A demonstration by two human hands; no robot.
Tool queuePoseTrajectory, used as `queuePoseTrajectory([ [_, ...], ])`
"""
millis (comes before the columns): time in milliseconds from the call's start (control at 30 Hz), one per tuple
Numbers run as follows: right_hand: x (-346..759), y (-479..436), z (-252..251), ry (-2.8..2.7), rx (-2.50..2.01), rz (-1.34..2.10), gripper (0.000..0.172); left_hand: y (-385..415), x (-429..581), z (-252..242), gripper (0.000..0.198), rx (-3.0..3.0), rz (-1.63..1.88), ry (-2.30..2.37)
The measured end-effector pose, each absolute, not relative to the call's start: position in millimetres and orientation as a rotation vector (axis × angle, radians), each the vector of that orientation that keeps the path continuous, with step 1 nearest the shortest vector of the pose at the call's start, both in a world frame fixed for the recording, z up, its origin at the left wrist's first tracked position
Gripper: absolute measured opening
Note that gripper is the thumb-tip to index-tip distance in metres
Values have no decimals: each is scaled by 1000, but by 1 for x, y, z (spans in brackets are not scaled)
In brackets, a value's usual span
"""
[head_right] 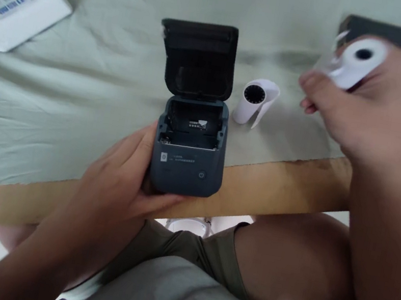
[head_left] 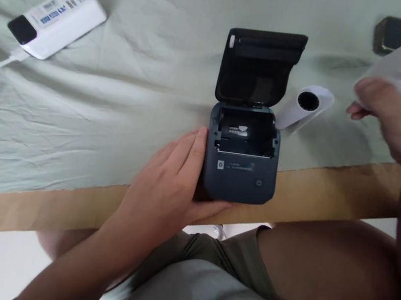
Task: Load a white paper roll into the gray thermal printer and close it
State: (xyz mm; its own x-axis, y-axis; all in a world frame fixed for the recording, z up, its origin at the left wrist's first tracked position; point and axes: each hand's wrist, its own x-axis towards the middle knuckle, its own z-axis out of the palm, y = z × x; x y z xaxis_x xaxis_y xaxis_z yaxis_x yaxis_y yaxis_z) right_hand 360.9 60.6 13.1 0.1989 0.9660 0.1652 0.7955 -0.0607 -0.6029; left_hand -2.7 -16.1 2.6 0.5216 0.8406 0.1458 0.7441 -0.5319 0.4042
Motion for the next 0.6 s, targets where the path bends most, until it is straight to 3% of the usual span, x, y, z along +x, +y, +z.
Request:
queuePoseTrajectory([
  [233,380,58,5,-1518,-1958,-16,45,-15,-3,3,100,2442,441,1332],
  [467,383,52,1,-1607,-2180,140,69,-13,-8,-6,103,2487,496,1289],
  [600,359,35,24,-1831,-1680,30,61,-11,-11,-11,106,2528,523,1247],
])
